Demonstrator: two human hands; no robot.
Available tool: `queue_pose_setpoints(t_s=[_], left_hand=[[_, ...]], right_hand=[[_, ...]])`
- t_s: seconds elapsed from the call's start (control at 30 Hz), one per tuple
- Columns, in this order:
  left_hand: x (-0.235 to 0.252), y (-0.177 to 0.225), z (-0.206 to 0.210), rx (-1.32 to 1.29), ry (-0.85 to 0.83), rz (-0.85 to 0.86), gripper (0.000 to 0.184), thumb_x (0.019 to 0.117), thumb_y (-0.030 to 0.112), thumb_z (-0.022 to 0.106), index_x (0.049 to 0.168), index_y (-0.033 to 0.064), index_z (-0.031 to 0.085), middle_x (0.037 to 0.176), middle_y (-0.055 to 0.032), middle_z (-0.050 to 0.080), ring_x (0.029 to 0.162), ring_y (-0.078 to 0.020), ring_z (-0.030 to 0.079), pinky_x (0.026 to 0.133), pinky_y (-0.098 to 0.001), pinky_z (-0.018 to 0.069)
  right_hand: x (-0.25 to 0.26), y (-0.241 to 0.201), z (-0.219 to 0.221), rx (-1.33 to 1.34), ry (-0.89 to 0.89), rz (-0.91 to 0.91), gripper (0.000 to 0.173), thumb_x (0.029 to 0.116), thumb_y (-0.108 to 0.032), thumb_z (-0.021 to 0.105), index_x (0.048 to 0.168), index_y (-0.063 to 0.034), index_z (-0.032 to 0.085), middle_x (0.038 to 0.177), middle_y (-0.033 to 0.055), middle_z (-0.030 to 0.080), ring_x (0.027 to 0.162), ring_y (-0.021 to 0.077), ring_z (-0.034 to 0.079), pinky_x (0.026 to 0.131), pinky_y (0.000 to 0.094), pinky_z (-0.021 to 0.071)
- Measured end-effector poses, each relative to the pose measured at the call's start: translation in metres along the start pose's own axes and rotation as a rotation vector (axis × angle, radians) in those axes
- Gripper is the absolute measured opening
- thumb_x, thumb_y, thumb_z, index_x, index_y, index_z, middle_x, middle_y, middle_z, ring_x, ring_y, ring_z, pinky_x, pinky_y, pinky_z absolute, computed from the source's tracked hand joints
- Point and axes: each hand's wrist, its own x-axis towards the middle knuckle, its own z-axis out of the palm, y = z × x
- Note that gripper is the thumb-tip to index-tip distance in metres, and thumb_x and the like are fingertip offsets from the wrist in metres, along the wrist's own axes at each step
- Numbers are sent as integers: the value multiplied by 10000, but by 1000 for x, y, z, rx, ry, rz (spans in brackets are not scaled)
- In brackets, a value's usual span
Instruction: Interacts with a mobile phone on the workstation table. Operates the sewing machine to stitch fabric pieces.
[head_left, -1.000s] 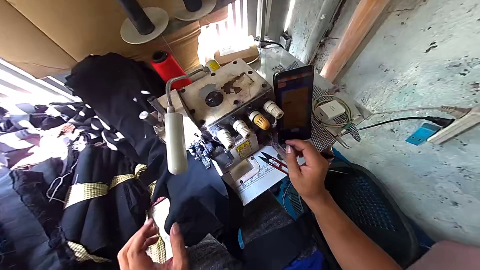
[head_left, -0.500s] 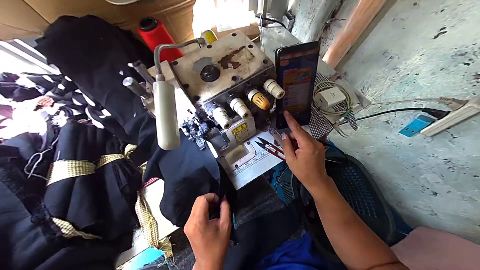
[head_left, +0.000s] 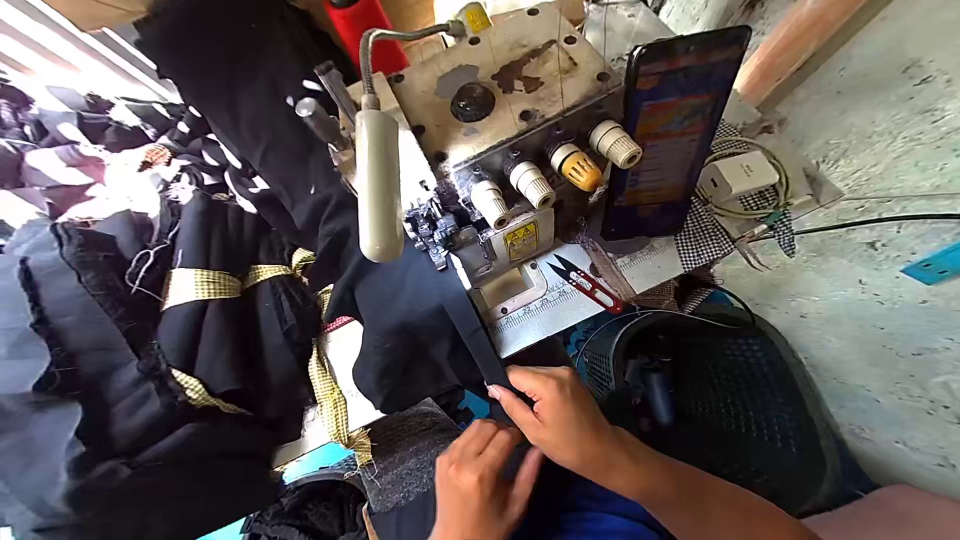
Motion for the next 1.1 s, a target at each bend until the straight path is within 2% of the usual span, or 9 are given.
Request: queue_pose_setpoints(t_s=[0.1,0.17,0.23,0.37,0.47,0.53,0.73,0.93,1.1], left_hand=[[18,-7,-31,-103,58,-83,268,1009,312,621,962,96,772,897,6,757,839,-66,720,756,-268,616],[38,-6,-41,-266,108,-186,318,1049,230,538,1102,-4,747,992,-39,772,904,-91,740,814,-279,630],[57,-3,-41,-504,95,-289,379,1025,259,611,1204,-64,697,1070,-74,779,962,-132,759,861,-296,643],[79,-1,-38,-716,144,-434,117,922,107,742,928,-5,779,806,-78,772,718,-152,750,684,-287,642],[83,3,-50,-815,127,-401,105,942,78,712,919,-2,777,808,-77,771,722,-154,753,698,-293,647],[85,8,-54,-947,107,-399,115,958,83,697,929,1,771,831,-89,775,746,-164,760,726,-309,650],[70,10,-36,-1214,69,-638,72,894,91,774,880,21,771,789,-91,754,706,-134,737,688,-292,634],[21,-1,-17,-916,23,-634,73,873,75,787,912,14,787,782,-72,760,686,-107,722,679,-259,621],[9,-3,-19,-971,-55,-626,78,884,82,783,923,15,795,823,-84,769,741,-122,735,730,-276,626]], right_hand=[[-8,-4,-7,-92,73,-102,257,1036,-218,548,1004,-85,766,760,3,727,673,89,688,604,278,574],[-13,-7,-10,-175,75,-178,277,1031,-256,570,862,-86,709,625,0,621,556,107,607,503,281,499],[-18,-10,-12,-238,43,-259,377,1032,-314,585,724,-101,629,562,0,541,516,125,562,473,282,456],[-14,-11,-28,-209,-146,-351,399,1040,-383,572,749,-123,657,640,-4,578,609,141,598,543,303,490],[13,-9,-44,-2,-5,-180,326,1047,-347,582,1021,-78,765,1012,37,744,985,116,697,871,305,585],[40,-3,-34,152,148,-97,283,1042,-243,593,1172,-27,720,1147,65,725,1079,116,690,935,313,593],[53,-13,-10,801,-59,122,205,961,16,635,1162,45,670,977,88,748,863,93,723,810,255,616],[4,7,-6,814,-171,245,181,962,5,646,1130,59,687,1009,77,748,905,82,722,858,246,610],[-12,8,-13,754,-182,230,142,988,-40,637,1060,36,733,978,51,744,884,42,700,832,212,595]])
